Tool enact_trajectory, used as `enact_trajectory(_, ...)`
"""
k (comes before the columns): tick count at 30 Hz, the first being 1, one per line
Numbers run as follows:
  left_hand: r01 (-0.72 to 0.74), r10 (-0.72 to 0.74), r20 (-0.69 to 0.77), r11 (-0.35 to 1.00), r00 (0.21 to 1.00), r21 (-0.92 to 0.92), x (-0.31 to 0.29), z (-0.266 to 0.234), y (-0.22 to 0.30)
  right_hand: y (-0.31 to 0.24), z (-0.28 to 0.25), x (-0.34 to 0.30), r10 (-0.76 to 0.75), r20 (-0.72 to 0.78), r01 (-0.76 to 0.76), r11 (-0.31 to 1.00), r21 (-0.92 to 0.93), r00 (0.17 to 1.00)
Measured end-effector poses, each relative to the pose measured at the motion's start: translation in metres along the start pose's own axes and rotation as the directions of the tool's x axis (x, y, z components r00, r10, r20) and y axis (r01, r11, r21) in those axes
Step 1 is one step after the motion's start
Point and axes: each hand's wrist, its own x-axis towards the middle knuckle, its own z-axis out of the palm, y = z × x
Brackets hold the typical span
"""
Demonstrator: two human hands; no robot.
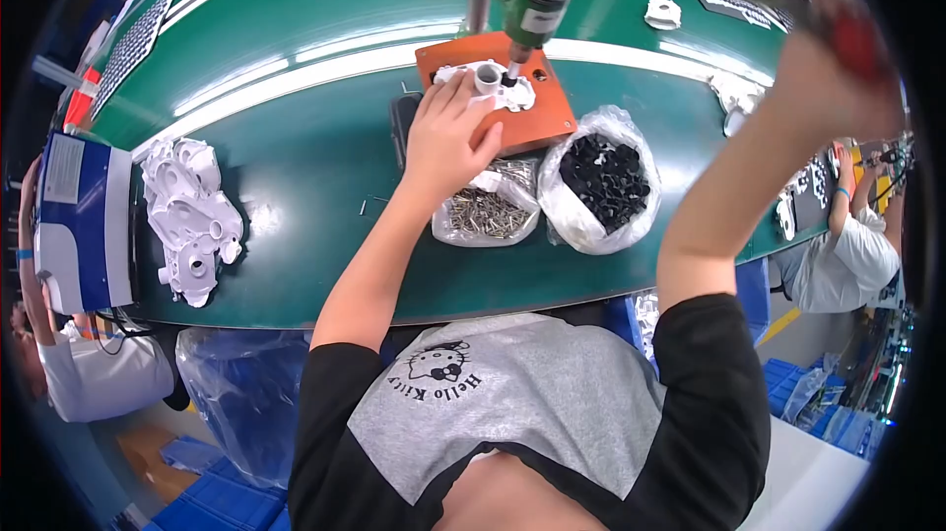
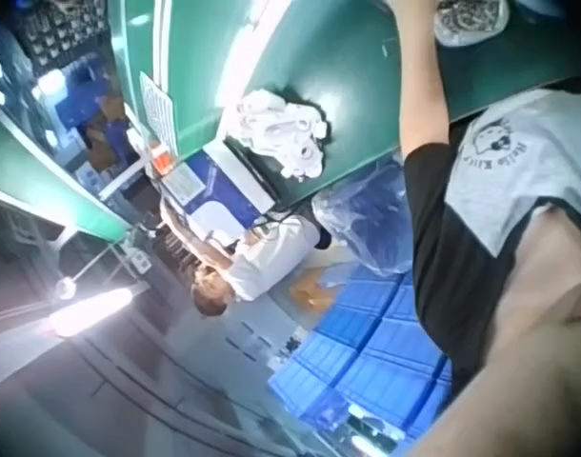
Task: Assembling plastic components using a manual press machine in an electronics factory.
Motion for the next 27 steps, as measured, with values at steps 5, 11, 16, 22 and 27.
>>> enact_trajectory(5, 0.023, -0.024, 0.005, 0.999, 1.000, 0.044, -0.007, -0.004, -0.005, -0.098, -0.021, -0.146, 0.345, 0.089, -0.355, 0.918, 0.176, 0.935)
enact_trajectory(11, 0.037, -0.037, 0.028, 0.999, 0.999, 0.000, -0.004, -0.002, 0.004, -0.099, -0.020, -0.161, 0.262, 0.104, -0.258, 0.965, -0.052, 0.959)
enact_trajectory(16, 0.041, -0.041, 0.002, 0.999, 0.999, -0.003, -0.006, -0.005, 0.003, -0.077, -0.024, -0.095, 0.346, 0.168, -0.383, 0.782, 0.491, 0.923)
enact_trajectory(22, 0.179, -0.175, 0.073, 0.983, 0.982, -0.045, -0.001, -0.005, 0.011, 0.025, 0.077, -0.016, 0.716, 0.149, -0.699, 0.698, -0.153, 0.682)
enact_trajectory(27, 0.201, -0.197, 0.116, 0.979, 0.974, -0.025, 0.001, 0.004, 0.011, 0.109, 0.066, -0.088, 0.305, 0.157, -0.217, 0.883, -0.415, 0.940)
